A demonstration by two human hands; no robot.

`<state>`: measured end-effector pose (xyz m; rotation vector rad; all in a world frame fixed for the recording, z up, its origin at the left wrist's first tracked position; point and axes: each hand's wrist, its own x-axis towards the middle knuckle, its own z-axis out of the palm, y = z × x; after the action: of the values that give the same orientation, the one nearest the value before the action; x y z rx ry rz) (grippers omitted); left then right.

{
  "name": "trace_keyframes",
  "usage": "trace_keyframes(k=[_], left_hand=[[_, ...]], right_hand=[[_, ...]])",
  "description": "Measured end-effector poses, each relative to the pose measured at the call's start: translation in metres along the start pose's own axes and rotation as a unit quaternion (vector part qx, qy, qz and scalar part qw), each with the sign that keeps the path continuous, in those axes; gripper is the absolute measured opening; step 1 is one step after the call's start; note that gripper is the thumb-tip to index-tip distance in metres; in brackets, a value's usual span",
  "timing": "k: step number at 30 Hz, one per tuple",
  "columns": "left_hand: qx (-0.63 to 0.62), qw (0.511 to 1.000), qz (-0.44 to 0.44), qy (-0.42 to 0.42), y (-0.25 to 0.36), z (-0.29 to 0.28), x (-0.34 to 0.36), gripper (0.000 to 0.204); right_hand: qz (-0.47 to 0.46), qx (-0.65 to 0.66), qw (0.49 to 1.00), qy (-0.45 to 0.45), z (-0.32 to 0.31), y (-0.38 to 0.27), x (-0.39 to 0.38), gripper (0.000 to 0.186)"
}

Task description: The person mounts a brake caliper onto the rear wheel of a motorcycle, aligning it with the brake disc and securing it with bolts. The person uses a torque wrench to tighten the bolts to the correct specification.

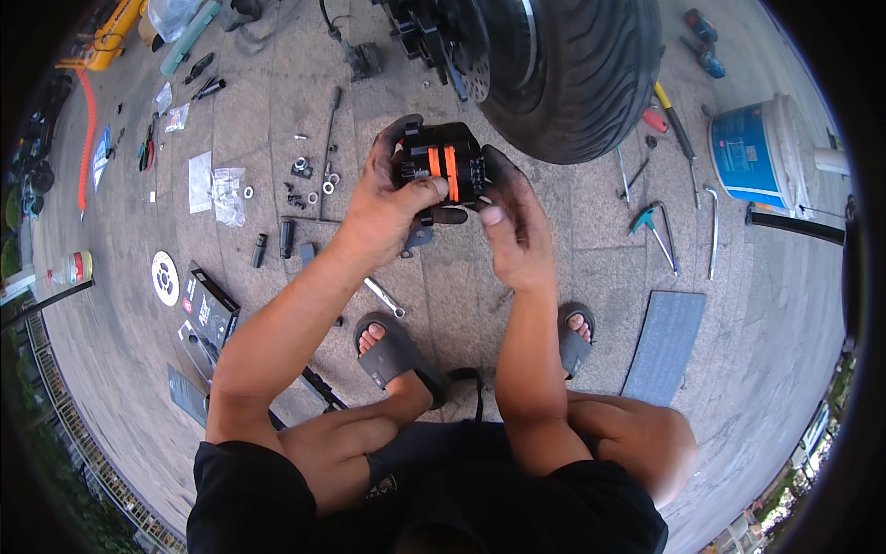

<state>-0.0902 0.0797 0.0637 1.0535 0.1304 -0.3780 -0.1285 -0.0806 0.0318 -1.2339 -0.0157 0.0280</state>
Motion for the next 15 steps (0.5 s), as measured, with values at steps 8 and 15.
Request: trace_keyframes(k=[8,15], left_hand=[[-0.059,0.988,-0.114,0.084,-0.024,-0.022,-0.016,0.065],[-0.135,0.981,-0.135,0.028,-0.038,-0.049,-0.016,0.064]], right_hand=[[0.082,-0.068,0.993,-0.059,-0.009,0.03,-0.009,0.064],[0.136,0.096,0.986,-0.001,-0.012,0.054,-0.003,0.063]])
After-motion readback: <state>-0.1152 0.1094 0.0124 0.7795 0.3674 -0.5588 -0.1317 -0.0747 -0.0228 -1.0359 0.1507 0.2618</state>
